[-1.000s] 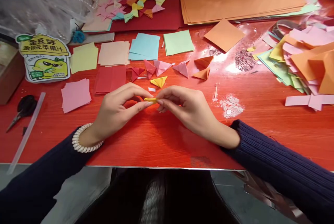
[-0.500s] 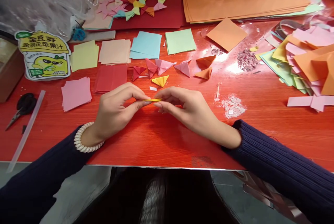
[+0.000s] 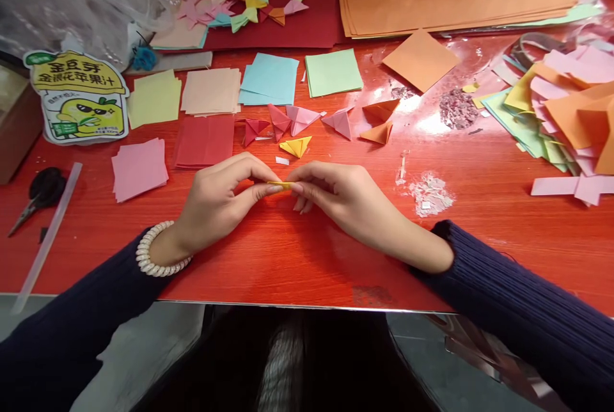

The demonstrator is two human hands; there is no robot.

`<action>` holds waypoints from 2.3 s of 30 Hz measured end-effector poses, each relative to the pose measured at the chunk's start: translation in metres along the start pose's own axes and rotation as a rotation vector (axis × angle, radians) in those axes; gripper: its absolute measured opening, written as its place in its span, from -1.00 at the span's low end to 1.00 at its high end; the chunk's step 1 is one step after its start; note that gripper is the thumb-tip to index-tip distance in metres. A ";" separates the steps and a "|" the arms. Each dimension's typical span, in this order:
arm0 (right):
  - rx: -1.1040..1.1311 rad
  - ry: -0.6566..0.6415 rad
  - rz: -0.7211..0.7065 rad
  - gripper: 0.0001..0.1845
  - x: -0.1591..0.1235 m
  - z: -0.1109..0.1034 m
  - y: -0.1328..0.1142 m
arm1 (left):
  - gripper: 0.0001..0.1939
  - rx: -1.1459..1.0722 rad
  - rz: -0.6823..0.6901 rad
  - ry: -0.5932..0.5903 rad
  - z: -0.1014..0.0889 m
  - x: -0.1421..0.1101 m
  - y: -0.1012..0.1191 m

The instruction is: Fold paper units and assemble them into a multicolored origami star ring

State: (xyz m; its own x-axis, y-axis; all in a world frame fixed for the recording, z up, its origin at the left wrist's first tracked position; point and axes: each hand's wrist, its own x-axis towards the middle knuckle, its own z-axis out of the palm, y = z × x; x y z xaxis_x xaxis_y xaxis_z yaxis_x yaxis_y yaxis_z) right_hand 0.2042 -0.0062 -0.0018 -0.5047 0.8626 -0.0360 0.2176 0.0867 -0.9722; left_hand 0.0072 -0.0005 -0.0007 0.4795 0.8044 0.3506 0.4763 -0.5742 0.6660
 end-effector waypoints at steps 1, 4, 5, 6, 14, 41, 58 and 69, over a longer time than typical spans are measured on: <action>-0.025 -0.025 0.002 -0.80 0.000 -0.001 0.000 | -0.97 -0.001 0.001 -0.003 -0.001 0.000 0.000; -0.135 -0.110 -0.009 -0.75 0.002 -0.005 -0.003 | -0.95 0.001 0.014 -0.022 -0.003 0.000 0.001; -0.173 -0.134 -0.012 -0.74 0.002 -0.006 -0.005 | -0.94 0.003 0.021 -0.037 -0.004 0.000 0.002; -0.204 -0.156 -0.012 -0.73 0.003 -0.007 -0.007 | -0.92 0.006 0.031 -0.057 -0.004 -0.001 0.002; -0.136 -0.100 0.036 -0.67 0.000 -0.002 -0.008 | -0.87 0.006 0.004 -0.048 0.000 -0.001 0.002; 0.408 -0.098 0.305 -0.81 0.005 0.001 -0.013 | -0.73 -0.048 -0.269 -0.017 0.003 0.001 0.009; 0.370 -0.076 0.273 -0.79 0.001 0.004 -0.011 | -0.68 -0.254 -0.378 0.040 0.003 -0.001 0.008; 0.263 -0.144 0.237 -0.75 0.001 0.004 -0.011 | -0.75 -0.234 -0.284 0.007 0.004 -0.001 0.010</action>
State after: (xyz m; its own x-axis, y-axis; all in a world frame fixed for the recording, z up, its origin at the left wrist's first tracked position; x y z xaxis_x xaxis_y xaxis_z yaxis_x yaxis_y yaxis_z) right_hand 0.1979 -0.0083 0.0078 -0.5824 0.7630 -0.2805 0.1300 -0.2533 -0.9586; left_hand 0.0146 -0.0080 0.0031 0.3468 0.9283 0.1344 0.4074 -0.2781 0.8698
